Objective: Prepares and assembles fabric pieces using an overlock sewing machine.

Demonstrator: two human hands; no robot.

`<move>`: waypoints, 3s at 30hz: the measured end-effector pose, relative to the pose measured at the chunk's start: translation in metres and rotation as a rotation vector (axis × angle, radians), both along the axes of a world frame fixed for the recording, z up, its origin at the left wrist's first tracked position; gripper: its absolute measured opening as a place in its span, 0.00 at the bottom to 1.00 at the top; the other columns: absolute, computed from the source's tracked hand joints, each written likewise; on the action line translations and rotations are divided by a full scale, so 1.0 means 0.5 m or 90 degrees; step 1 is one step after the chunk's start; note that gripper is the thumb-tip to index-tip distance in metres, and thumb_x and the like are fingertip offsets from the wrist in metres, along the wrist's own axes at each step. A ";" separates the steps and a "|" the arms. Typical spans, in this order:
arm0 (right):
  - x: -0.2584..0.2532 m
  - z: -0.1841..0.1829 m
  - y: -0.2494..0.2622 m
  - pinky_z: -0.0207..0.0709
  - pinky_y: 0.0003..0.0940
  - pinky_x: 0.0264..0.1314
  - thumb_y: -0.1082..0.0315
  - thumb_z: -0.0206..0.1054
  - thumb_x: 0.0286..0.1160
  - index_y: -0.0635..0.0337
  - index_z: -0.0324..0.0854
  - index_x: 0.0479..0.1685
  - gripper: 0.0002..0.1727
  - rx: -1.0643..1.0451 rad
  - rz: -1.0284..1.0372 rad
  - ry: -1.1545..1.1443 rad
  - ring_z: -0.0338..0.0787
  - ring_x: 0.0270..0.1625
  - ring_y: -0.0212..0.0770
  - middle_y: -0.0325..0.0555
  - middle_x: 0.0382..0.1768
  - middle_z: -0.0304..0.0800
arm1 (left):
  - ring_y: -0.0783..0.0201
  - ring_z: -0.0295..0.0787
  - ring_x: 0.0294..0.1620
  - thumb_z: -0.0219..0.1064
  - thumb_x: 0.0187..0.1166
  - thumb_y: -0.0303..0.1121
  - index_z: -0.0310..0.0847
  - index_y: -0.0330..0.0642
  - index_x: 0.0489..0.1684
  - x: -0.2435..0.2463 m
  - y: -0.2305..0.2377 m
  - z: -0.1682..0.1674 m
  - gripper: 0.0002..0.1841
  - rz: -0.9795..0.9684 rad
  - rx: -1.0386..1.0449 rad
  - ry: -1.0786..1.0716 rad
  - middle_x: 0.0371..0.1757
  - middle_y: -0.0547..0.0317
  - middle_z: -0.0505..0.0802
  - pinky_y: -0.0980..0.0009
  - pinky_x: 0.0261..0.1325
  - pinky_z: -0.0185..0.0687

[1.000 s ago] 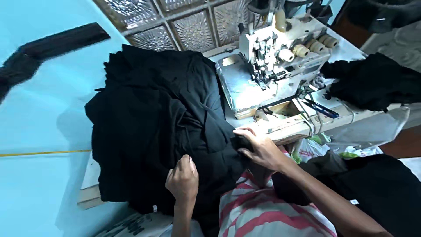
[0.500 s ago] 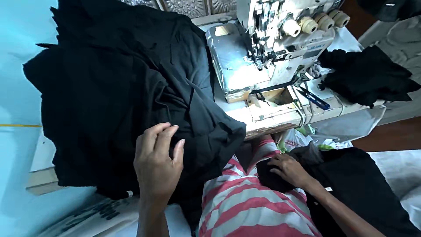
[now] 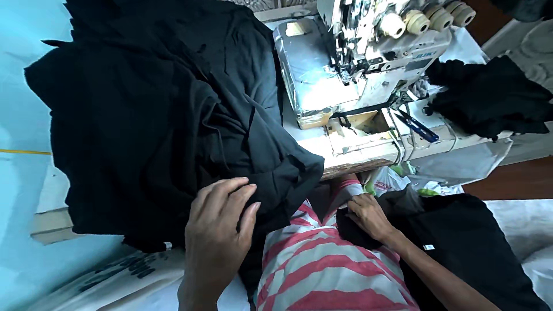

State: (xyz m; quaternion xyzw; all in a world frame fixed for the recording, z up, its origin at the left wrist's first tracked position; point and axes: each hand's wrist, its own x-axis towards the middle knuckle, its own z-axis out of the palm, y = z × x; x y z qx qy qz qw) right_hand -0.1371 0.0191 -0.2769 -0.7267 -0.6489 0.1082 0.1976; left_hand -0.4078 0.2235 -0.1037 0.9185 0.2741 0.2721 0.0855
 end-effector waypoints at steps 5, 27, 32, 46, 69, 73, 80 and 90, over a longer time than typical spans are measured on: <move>0.012 0.032 -0.060 0.83 0.49 0.62 0.73 0.72 0.66 0.68 0.89 0.35 0.06 0.026 -0.094 0.224 0.94 0.50 0.51 0.55 0.41 0.95 | 0.62 0.91 0.58 0.59 0.88 0.40 0.90 0.44 0.47 0.038 -0.039 -0.007 0.14 -0.175 -0.089 -0.043 0.48 0.55 0.96 0.64 0.69 0.78; -0.065 0.284 0.027 0.78 0.10 0.59 0.60 0.71 0.80 0.54 0.82 0.38 0.08 0.395 -0.015 0.422 0.84 0.56 0.17 0.32 0.46 0.86 | 0.82 0.88 0.54 0.53 0.89 0.56 0.92 0.51 0.54 0.174 -0.115 -0.097 0.24 -0.449 -0.849 -0.430 0.52 0.75 0.95 0.80 0.59 0.83; -0.062 0.264 0.026 0.74 0.12 0.63 0.57 0.68 0.82 0.54 0.81 0.41 0.10 0.382 -0.050 0.358 0.82 0.57 0.19 0.35 0.44 0.85 | 0.80 0.91 0.50 0.53 0.90 0.31 0.89 0.45 0.55 0.167 -0.127 -0.082 0.14 -0.420 -0.861 -0.402 0.52 0.73 0.94 0.77 0.55 0.89; -0.088 0.236 0.033 0.76 0.15 0.62 0.62 0.72 0.78 0.48 0.84 0.38 0.04 0.351 0.052 0.767 0.83 0.57 0.19 0.27 0.45 0.86 | 0.83 0.83 0.50 0.75 0.76 0.33 0.85 0.40 0.40 0.182 -0.111 -0.100 0.07 -0.514 -0.720 -0.371 0.44 0.67 0.88 0.86 0.52 0.80; -0.036 0.257 -0.012 0.77 0.19 0.47 0.65 0.63 0.71 0.59 0.88 0.36 0.10 0.218 -0.041 0.293 0.84 0.45 0.28 0.45 0.39 0.87 | 0.83 0.88 0.47 0.67 0.79 0.28 0.89 0.47 0.46 0.149 -0.109 -0.087 0.06 -0.349 -0.859 -0.360 0.45 0.76 0.94 0.84 0.52 0.84; -0.079 0.229 -0.014 0.79 0.37 0.24 0.41 0.64 0.71 0.56 0.82 0.43 0.25 0.267 -0.012 -0.155 0.89 0.31 0.49 0.54 0.40 0.90 | 0.84 0.87 0.43 0.70 0.76 0.30 0.90 0.47 0.38 0.148 -0.103 -0.081 0.03 -0.326 -0.866 -0.328 0.39 0.76 0.93 0.85 0.48 0.83; -0.076 0.203 -0.019 0.82 0.36 0.30 0.52 0.65 0.71 0.55 0.87 0.33 0.15 0.254 0.007 -0.045 0.90 0.35 0.49 0.52 0.40 0.91 | 0.83 0.81 0.44 0.77 0.72 0.45 0.83 0.37 0.30 0.121 -0.106 -0.091 0.18 -0.392 -0.643 -0.149 0.34 0.65 0.86 0.87 0.50 0.75; -0.078 0.212 -0.025 0.75 0.25 0.71 0.58 0.65 0.83 0.60 0.96 0.44 0.17 0.205 -0.046 0.561 0.88 0.63 0.24 0.38 0.56 0.97 | 0.69 0.87 0.42 0.73 0.75 0.41 0.85 0.35 0.33 0.101 -0.112 -0.082 0.15 -0.323 -0.333 -0.030 0.43 0.48 0.89 0.82 0.44 0.81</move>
